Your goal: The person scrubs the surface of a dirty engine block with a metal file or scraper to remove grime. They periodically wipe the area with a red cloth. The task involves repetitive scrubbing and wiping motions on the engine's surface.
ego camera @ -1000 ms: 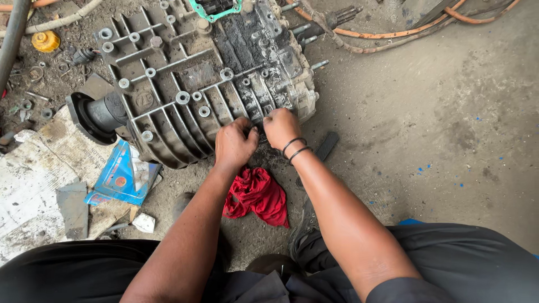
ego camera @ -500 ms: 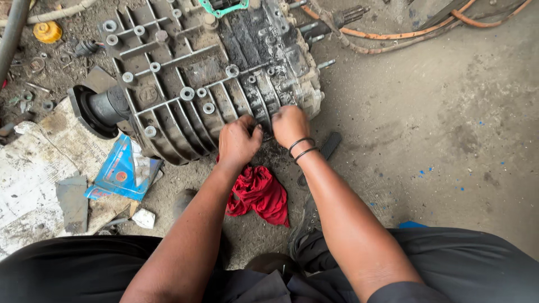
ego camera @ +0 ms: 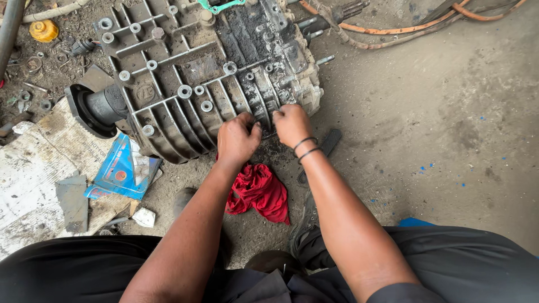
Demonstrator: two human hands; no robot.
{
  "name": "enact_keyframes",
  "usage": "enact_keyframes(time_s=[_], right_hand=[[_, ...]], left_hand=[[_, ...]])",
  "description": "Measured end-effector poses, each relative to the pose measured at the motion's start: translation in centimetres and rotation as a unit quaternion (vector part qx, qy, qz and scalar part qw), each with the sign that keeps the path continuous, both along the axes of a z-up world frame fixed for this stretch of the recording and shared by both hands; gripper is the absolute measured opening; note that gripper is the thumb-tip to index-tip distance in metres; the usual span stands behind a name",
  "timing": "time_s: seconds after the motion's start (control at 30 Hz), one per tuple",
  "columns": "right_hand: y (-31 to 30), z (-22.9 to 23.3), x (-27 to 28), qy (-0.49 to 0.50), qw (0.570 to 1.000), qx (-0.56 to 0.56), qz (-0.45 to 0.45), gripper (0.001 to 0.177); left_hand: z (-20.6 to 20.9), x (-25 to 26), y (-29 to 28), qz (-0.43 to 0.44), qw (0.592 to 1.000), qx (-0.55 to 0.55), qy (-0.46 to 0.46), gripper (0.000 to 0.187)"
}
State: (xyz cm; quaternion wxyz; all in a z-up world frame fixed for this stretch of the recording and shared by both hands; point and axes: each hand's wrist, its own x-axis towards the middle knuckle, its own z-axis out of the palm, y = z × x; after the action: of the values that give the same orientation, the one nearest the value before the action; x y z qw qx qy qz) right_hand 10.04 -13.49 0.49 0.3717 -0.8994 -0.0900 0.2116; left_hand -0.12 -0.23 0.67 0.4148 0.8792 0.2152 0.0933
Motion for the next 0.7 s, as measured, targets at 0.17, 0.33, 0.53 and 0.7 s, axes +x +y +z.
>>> enact_keyframes(time_s=[0.17,0.33,0.53,0.7], right_hand=[[-1.6,0.0,0.0,-0.028,1.0,-0.007,0.01,0.03],[-2.5,-0.6,1.0,-0.111,0.989,-0.027,0.096,0.021],[-2.8,-1.0,0.5,0.0,0.999,0.01,0.042,0.016],[-3.5,-2.8,0.7,0.206,0.958,0.197,-0.039,0.013]], left_hand=[[0.8,0.7,-1.3,0.052,0.998,0.029,0.02,0.022],[1.5,1.4,-3.5,0.009,0.995,0.068,-0.068,0.025],[1.4,1.1,-3.7,-0.094,0.985,0.131,-0.059,0.034],[0.3,0.9,-3.9,-0.09,0.977,0.172,-0.089,0.031]])
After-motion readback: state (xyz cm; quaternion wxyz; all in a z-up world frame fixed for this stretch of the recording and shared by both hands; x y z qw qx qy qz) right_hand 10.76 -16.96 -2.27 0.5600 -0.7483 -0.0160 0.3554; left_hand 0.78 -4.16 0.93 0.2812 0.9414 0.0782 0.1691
